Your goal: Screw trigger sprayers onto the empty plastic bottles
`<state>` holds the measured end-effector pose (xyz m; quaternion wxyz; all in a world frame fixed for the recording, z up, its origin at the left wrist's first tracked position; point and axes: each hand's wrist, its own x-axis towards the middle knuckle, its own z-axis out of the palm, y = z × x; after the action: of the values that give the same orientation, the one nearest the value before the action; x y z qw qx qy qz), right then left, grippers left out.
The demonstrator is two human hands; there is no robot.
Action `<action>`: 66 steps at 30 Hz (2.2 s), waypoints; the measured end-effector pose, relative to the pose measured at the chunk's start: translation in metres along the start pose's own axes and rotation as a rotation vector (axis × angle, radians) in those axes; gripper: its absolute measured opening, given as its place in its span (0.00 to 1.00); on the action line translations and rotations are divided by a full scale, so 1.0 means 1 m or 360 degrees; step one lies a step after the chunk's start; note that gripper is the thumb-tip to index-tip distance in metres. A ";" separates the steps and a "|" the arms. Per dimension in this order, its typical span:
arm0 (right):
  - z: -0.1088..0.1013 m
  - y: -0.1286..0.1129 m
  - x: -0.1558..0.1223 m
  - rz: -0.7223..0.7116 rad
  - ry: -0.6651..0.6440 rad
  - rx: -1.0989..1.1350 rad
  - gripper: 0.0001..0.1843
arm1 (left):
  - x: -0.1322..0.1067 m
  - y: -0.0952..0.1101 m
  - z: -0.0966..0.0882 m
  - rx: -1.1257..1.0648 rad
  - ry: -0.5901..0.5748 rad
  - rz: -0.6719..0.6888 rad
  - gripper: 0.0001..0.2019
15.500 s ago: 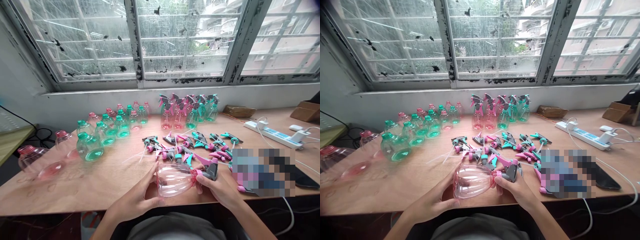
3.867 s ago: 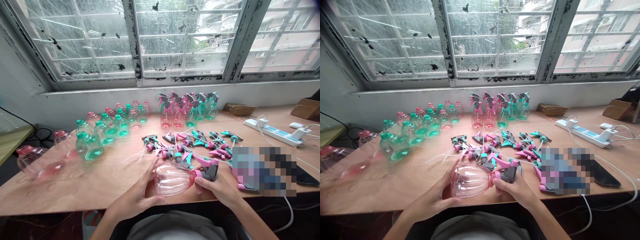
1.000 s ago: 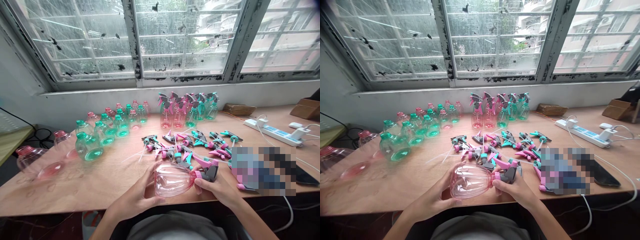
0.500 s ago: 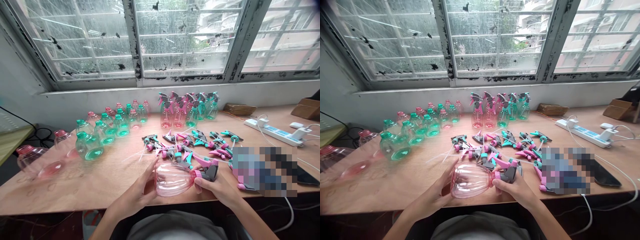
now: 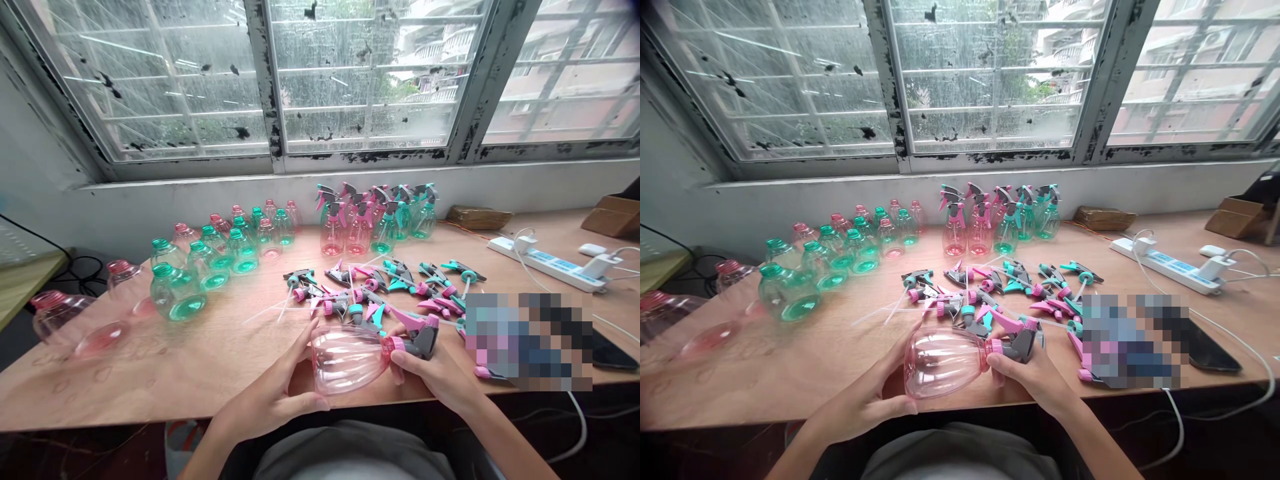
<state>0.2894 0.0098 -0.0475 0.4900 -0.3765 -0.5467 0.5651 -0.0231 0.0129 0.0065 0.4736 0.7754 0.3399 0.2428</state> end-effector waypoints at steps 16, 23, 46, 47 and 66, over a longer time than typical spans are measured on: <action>0.004 -0.008 -0.001 -0.0036 -0.0024 -0.0031 0.15 | 0.000 -0.003 0.004 0.0069 0.0045 0.0018 0.46; 0.003 -0.006 -0.001 -0.0050 -0.0015 -0.0011 0.15 | 0.001 0.002 0.004 0.0097 0.0086 0.0034 0.43; 0.001 -0.008 0.000 0.0005 -0.0107 0.0035 0.18 | 0.001 -0.003 0.001 -0.0350 -0.0015 0.0021 0.40; 0.001 -0.009 0.000 0.0007 -0.0106 0.0037 0.18 | 0.001 -0.003 0.001 -0.0320 -0.0002 0.0026 0.41; 0.008 -0.011 0.006 0.0027 -0.0160 0.0090 0.18 | 0.004 -0.003 0.003 -0.0324 0.0076 -0.0041 0.42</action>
<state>0.2819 0.0132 -0.0353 0.4675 -0.3381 -0.5513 0.6026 -0.0193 0.0149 0.0027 0.5446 0.7129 0.3347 0.2884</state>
